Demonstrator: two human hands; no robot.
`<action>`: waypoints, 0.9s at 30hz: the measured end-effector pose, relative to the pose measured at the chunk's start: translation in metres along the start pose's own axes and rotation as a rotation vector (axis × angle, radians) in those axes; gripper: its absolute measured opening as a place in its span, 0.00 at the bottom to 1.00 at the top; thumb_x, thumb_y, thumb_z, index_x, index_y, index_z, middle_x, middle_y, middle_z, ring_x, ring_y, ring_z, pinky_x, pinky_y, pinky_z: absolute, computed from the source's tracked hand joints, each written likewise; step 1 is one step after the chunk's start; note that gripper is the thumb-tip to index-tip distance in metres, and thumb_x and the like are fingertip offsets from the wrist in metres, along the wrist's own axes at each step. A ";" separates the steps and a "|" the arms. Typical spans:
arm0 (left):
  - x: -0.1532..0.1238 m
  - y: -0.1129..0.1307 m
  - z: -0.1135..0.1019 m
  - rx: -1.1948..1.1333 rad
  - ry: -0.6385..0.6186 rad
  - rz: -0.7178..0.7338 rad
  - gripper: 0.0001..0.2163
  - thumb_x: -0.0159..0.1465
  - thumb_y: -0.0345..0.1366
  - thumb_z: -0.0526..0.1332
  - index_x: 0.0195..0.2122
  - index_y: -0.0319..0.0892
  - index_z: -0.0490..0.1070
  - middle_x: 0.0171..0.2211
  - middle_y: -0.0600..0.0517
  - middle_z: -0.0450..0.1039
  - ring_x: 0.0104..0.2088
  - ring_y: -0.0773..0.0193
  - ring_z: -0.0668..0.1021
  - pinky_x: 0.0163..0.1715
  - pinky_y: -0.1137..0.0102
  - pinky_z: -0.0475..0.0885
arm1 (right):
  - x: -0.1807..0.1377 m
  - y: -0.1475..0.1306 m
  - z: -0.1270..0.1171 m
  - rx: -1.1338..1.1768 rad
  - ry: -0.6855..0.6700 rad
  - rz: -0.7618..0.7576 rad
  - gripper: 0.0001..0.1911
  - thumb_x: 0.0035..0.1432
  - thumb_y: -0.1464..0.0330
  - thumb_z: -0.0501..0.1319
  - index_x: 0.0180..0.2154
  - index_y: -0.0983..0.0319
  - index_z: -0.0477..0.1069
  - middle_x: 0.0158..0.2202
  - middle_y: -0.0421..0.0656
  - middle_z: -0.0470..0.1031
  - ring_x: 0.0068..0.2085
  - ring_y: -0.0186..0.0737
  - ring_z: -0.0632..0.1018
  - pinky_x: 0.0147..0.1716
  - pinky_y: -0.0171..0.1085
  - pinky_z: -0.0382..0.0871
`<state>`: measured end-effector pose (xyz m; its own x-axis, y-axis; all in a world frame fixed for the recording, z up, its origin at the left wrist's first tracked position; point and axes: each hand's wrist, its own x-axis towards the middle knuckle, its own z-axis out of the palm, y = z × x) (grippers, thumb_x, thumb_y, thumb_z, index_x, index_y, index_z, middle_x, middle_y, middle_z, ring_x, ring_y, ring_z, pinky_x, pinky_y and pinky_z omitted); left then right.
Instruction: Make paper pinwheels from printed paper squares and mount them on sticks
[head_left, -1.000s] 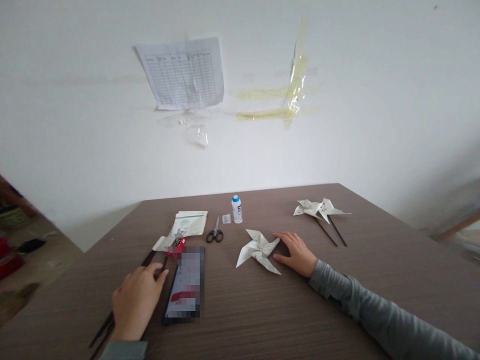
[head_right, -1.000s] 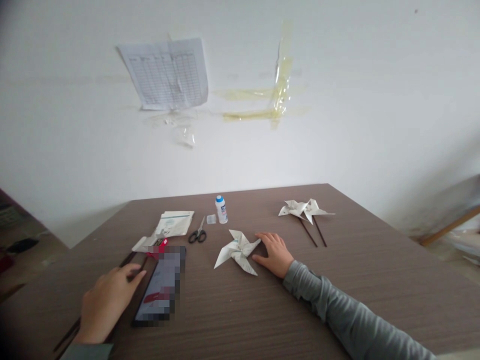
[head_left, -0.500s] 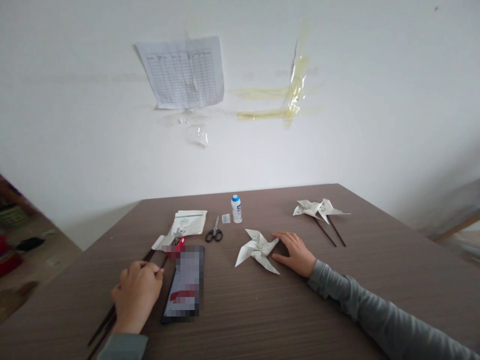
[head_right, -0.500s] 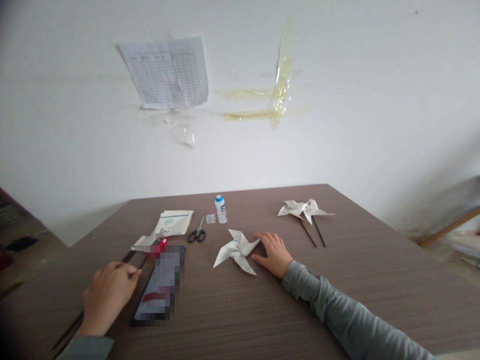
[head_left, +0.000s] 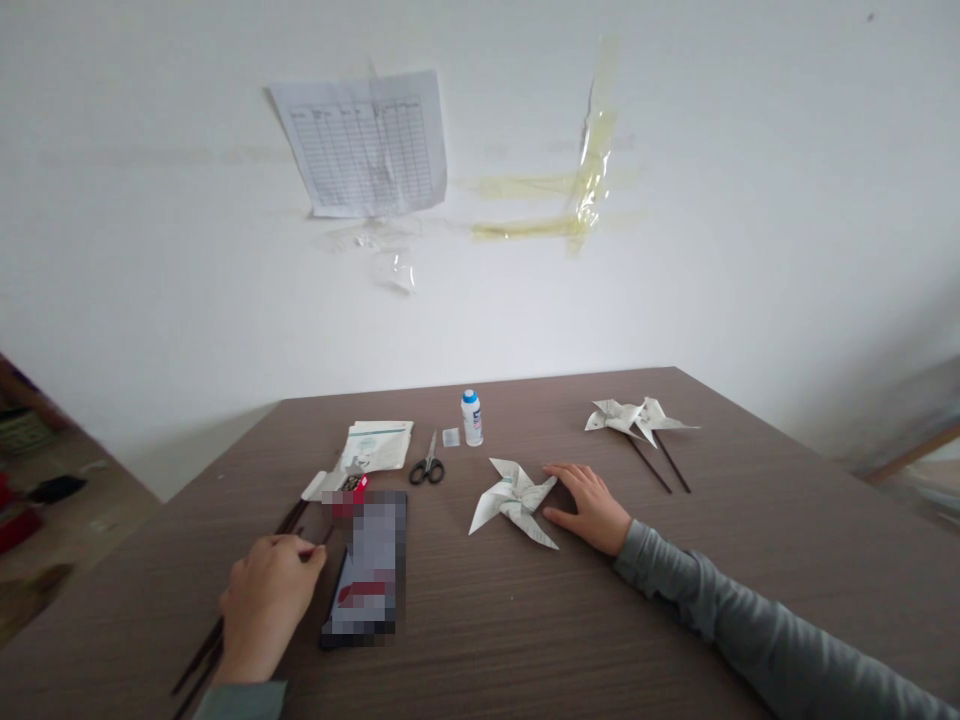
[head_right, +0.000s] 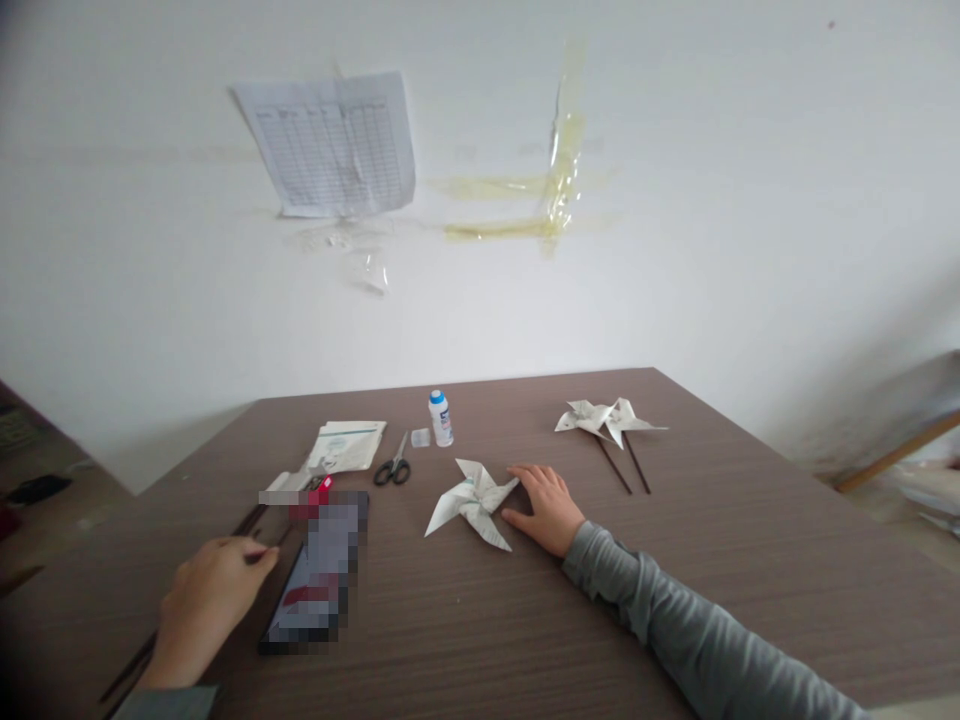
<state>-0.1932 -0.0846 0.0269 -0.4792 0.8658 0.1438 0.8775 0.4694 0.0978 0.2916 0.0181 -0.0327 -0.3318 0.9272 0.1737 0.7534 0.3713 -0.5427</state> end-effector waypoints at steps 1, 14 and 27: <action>0.000 -0.002 0.002 0.003 0.001 0.006 0.20 0.81 0.40 0.62 0.51 0.43 0.98 0.64 0.27 0.93 0.61 0.26 0.94 0.57 0.44 0.92 | 0.000 0.000 0.000 -0.002 -0.001 0.003 0.36 0.73 0.57 0.79 0.78 0.52 0.85 0.79 0.56 0.86 0.82 0.74 0.81 0.85 0.75 0.72; -0.004 0.034 -0.005 -0.295 0.139 0.142 0.11 0.72 0.42 0.69 0.35 0.50 0.90 0.57 0.38 0.94 0.61 0.36 0.93 0.66 0.52 0.89 | 0.003 0.010 0.004 0.053 0.078 -0.030 0.30 0.77 0.48 0.78 0.72 0.50 0.89 0.72 0.55 0.91 0.75 0.74 0.86 0.80 0.72 0.78; -0.031 0.170 -0.003 -0.266 -0.022 0.474 0.09 0.78 0.31 0.73 0.43 0.44 0.95 0.64 0.35 0.92 0.71 0.37 0.89 0.71 0.50 0.84 | 0.016 0.006 0.010 0.060 0.095 -0.035 0.20 0.85 0.53 0.71 0.67 0.52 0.92 0.66 0.54 0.93 0.72 0.68 0.88 0.78 0.66 0.81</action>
<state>-0.0290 -0.0318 0.0424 -0.0287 0.9768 0.2122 0.9613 -0.0313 0.2737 0.2849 0.0346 -0.0412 -0.3000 0.9153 0.2690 0.7058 0.4026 -0.5829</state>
